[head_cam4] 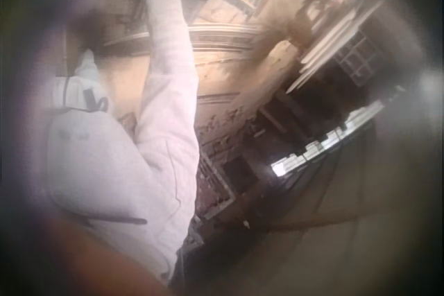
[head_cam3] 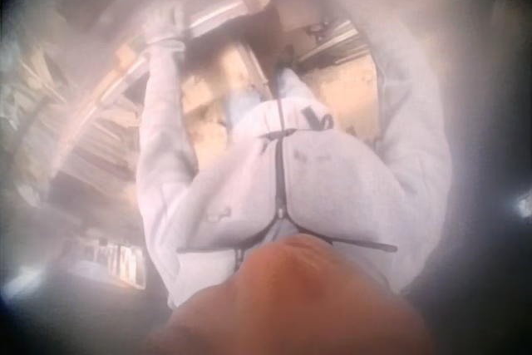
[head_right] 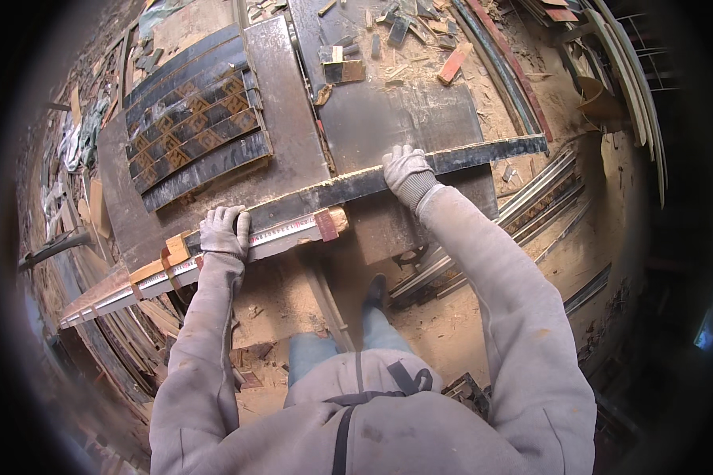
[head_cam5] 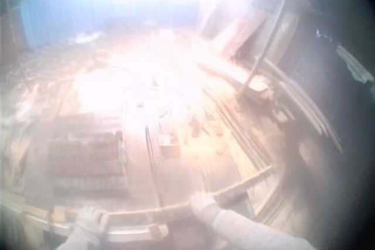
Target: The person repeatedly places thin wooden strips on a table saw, cuts them to length, and stacks the cut pieces. The person then gathers the cut pieces and carries them to another area.
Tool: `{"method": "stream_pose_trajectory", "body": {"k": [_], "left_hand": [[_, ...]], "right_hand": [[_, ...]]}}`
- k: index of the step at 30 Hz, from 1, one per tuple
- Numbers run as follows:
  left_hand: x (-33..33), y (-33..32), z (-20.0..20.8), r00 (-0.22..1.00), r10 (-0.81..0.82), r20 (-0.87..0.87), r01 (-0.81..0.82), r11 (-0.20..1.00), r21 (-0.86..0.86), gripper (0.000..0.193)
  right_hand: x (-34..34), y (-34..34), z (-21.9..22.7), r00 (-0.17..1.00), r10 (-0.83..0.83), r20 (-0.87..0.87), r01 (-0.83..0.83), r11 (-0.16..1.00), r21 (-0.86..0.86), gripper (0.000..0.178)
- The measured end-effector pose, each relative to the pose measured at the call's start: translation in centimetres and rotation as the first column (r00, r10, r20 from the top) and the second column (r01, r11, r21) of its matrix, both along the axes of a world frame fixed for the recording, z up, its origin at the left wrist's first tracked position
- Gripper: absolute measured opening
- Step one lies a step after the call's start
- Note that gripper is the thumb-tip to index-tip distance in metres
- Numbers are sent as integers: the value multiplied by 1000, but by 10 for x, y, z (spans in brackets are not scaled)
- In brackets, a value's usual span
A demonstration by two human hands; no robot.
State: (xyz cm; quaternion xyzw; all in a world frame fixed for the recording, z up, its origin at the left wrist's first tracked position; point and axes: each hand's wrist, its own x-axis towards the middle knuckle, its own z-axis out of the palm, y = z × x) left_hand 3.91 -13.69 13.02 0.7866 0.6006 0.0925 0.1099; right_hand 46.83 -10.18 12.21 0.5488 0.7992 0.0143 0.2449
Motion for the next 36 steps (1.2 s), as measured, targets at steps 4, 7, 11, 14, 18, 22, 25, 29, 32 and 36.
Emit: {"method": "stream_pose_trajectory", "body": {"k": [4, 7, 11, 14, 18, 22, 25, 29, 32, 36], "left_hand": [[0, 15, 5, 1000, 23, -14, -23, 1000, 11, 26], [0, 20, 8, 999, 28, -28, -29, 999, -20, 25], [1, 23, 13, 1000, 9, -22, -8, 1000, 6, 24], [0, 26, 17, 999, 12, -33, -12, 1000, 5, 25], [-2, 31, 21, 999, 23, -46, -23, 1000, 5, 25], [-1, 37, 21, 999, 23, -39, -22, 999, 30, 26], [0, 41, 21, 999, 31, -25, -30, 999, 39, 26], [0, 44, 21, 999, 41, -27, -40, 999, 31, 27], [1, 49, 21, 999, 49, -23, -48, 998, 33, 27], [1, 56, 21, 995, 90, -36, -90, 996, 12, 27]], "right_hand": [[0, 18, 13, 998, 22, -50, -22, 1000, -14, 21], [0, 25, 26, 999, -20, -47, 15, 994, -109, 33], [-1, 32, 40, 996, -43, -79, 32, 990, -139, 55], [-4, 37, 45, 994, -64, -83, 50, 985, -164, 58], [-6, 44, 50, 992, -94, -78, 77, 977, -199, 58], [-5, 50, 55, 989, -119, -89, 102, 978, -180, 61], [-7, 54, 60, 987, -138, -76, 121, 972, -202, 63], [-11, 60, 65, 983, -172, -70, 153, 963, -222, 64], [-14, 65, 68, 974, -220, -44, 202, 945, -255, 67], [-18, 73, 71, 971, -235, -53, 215, 944, -249, 64]]}}
